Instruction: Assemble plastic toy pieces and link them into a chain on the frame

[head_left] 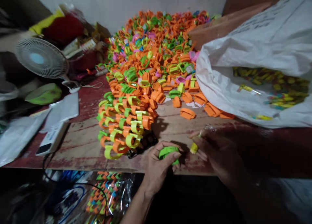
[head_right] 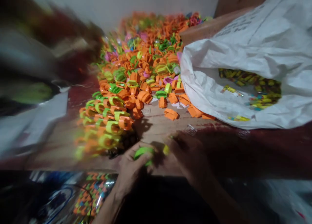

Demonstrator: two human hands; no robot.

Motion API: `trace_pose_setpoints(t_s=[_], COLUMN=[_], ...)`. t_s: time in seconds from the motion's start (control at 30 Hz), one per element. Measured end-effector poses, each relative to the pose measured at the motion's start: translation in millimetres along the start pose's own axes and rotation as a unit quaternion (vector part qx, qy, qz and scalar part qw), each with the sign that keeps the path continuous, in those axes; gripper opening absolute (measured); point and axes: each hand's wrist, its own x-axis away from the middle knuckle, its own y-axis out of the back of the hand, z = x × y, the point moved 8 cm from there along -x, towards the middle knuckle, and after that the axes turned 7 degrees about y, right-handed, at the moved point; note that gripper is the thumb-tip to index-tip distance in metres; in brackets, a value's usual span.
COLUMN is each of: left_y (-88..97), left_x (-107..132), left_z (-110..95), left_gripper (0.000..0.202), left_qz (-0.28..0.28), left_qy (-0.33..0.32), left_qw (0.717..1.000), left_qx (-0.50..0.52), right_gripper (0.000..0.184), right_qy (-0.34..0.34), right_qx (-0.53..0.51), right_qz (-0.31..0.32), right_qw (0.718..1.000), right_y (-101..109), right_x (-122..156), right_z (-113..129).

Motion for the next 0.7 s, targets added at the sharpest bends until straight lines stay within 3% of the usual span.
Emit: trace_pose_setpoints(t_s=[0.13, 0.3, 0.5, 0.7], left_y=[-3.0, -0.8, -6.1, -7.7], left_x=[-2.9, -1.0, -1.8, 0.1], left_z=[1.6, -0.8, 3.9, 5.9], left_gripper=[0.032, 0.029, 0.027, 0.027], left_qz=[0.019, 0.025, 0.065, 0.057], left_qy=[-0.001, -0.016, -0.017, -0.008], left_qw=[1.0, 0.999, 0.998, 0.998], left_qx=[0.016, 0.026, 0.015, 0.013], right_gripper=[0.04, 0.049, 0.049, 0.038], right_qy=[-0.09, -0.145, -0.142, -0.095], right_qx=[-0.041, -0.112, -0.157, -0.136], right_qz=[0.034, -0.008, -0.013, 0.013], right_qw=[0.995, 0.983, 0.977, 0.986], right_y=[-15.2, -17.8, -19.4, -23.4], right_x=[-0.7, -2.9, -0.1, 3.4], right_z=[-16.3, -15.5, -16.0, -9.9])
